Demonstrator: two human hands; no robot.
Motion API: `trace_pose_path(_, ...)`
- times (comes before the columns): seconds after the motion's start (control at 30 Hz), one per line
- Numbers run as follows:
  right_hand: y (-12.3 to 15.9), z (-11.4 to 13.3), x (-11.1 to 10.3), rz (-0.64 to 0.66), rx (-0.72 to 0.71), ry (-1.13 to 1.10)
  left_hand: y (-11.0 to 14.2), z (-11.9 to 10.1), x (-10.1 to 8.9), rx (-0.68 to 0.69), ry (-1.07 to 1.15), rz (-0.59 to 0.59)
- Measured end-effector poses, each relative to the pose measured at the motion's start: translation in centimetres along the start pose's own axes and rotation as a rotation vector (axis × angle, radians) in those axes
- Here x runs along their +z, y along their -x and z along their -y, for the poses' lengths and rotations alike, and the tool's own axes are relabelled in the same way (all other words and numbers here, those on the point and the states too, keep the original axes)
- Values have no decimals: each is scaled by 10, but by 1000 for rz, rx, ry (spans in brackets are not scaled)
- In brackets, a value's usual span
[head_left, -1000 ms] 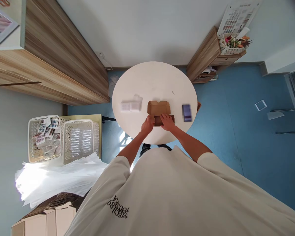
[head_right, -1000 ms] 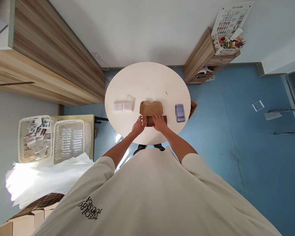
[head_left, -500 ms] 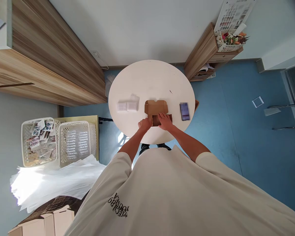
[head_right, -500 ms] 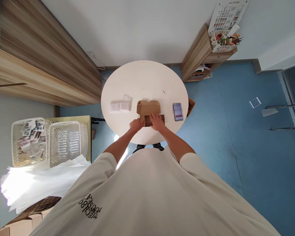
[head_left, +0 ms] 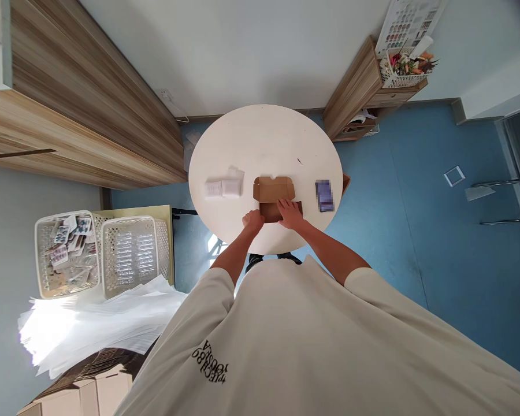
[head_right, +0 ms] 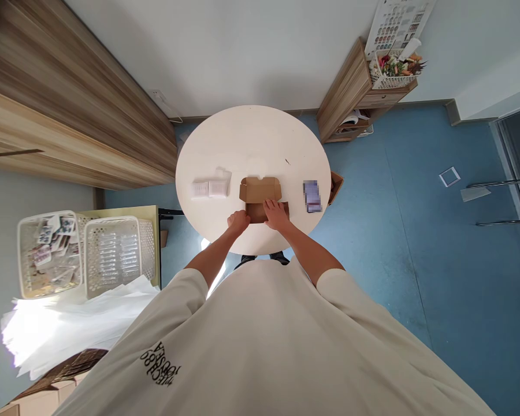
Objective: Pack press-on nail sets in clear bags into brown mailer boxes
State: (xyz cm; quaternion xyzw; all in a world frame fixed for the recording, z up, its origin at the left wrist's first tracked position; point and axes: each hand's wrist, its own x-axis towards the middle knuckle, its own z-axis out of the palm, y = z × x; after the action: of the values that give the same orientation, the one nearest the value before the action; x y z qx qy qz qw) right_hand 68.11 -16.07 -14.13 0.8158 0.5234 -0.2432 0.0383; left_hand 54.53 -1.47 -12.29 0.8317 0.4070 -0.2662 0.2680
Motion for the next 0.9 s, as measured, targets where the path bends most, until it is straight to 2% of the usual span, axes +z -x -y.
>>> trace_pose_path(0.33,1,1,3,-12,6,18,6,0,0,28,-33,-10)
trace_pose_path(0.43,1,1,3,-18,8,20,13,3,2,159,-68,-140)
trace_pose_path(0.5,2,1,2,-16,8,20,17,5,3,317,-99,-214)
trace_pose_path(0.57,2,2,0,-9,7,16,18,5,3,483,-122,-220)
trace_pose_path(0.63,2,2,-1,-4,7,6,17,4,3,575,-152,-194)
trace_pose_path(0.8,6,3,-3,-29,-1,-26,10,-3,3,537,-223,-151)
trace_pose_path(0.9,22,0,0,-88,26,-51,7,-5,5,528,-248,-156)
